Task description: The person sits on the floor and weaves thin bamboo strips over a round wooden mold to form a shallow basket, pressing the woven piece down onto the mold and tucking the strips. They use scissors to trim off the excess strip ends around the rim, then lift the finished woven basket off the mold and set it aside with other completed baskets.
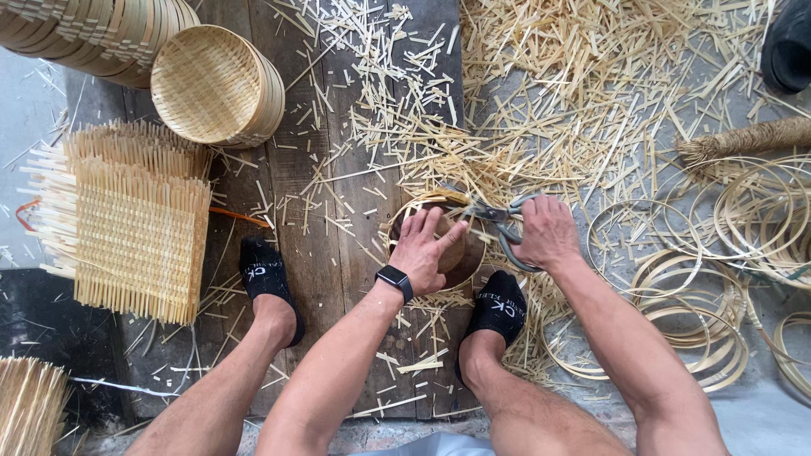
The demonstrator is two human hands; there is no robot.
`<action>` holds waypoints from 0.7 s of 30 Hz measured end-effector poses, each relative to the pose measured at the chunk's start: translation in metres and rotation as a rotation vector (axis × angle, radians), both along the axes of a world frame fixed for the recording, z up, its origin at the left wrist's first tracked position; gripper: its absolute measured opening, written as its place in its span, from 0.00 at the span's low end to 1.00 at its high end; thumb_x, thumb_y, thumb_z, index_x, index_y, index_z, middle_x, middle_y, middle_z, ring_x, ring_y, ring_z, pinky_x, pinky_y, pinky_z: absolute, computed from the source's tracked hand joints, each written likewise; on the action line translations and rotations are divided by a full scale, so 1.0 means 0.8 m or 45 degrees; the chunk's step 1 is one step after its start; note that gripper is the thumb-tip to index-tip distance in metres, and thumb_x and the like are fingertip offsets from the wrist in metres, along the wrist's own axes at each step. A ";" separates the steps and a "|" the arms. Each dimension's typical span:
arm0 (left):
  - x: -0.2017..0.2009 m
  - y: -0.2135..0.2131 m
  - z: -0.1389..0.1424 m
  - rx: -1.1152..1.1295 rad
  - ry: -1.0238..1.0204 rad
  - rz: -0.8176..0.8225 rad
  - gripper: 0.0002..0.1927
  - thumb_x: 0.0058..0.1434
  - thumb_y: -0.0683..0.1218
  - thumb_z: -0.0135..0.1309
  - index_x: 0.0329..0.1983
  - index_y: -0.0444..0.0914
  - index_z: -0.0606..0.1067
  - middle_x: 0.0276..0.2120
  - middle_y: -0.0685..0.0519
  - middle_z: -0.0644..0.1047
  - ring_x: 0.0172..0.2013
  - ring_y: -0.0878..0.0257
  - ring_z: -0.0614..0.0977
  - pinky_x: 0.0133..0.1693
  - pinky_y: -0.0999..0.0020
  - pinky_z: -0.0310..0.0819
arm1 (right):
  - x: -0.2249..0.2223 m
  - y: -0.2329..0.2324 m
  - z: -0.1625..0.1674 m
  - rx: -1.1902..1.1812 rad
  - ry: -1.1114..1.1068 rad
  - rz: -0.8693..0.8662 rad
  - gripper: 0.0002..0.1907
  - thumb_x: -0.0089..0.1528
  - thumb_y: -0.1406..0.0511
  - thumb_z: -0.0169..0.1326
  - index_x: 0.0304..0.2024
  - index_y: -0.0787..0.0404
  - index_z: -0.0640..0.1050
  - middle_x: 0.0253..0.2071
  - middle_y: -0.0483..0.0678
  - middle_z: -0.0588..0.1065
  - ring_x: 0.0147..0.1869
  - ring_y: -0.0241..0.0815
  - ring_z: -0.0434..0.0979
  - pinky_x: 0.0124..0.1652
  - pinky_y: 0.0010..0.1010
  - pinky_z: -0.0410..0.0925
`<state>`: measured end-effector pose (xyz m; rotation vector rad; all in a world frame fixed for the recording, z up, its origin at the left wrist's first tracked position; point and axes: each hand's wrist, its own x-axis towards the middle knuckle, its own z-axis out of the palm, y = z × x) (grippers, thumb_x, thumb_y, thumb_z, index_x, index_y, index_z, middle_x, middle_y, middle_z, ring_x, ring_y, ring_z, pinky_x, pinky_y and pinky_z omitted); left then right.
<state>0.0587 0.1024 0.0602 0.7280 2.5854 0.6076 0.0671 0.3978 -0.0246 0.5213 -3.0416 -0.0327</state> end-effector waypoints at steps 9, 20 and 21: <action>0.046 0.041 0.000 0.152 0.178 0.819 0.57 0.38 0.55 0.75 0.71 0.45 0.59 0.66 0.36 0.54 0.64 0.32 0.55 0.63 0.35 0.50 | 0.003 0.016 0.025 -0.069 -0.340 -0.120 0.28 0.55 0.46 0.60 0.33 0.65 0.75 0.32 0.55 0.72 0.36 0.47 0.72 0.38 0.40 0.69; 0.035 -0.001 -0.024 0.209 0.175 0.465 0.53 0.35 0.45 0.72 0.69 0.47 0.66 0.67 0.41 0.56 0.67 0.36 0.56 0.64 0.42 0.59 | 0.002 -0.006 0.010 -0.045 -0.352 -0.177 0.10 0.56 0.63 0.56 0.35 0.62 0.74 0.37 0.53 0.72 0.42 0.45 0.73 0.40 0.35 0.69; 0.034 -0.003 -0.024 0.238 0.186 0.448 0.53 0.35 0.44 0.72 0.69 0.47 0.66 0.67 0.40 0.56 0.67 0.36 0.56 0.65 0.42 0.59 | 0.003 -0.005 0.011 -0.077 -0.333 -0.174 0.11 0.55 0.62 0.57 0.34 0.62 0.75 0.37 0.53 0.72 0.41 0.46 0.73 0.38 0.36 0.70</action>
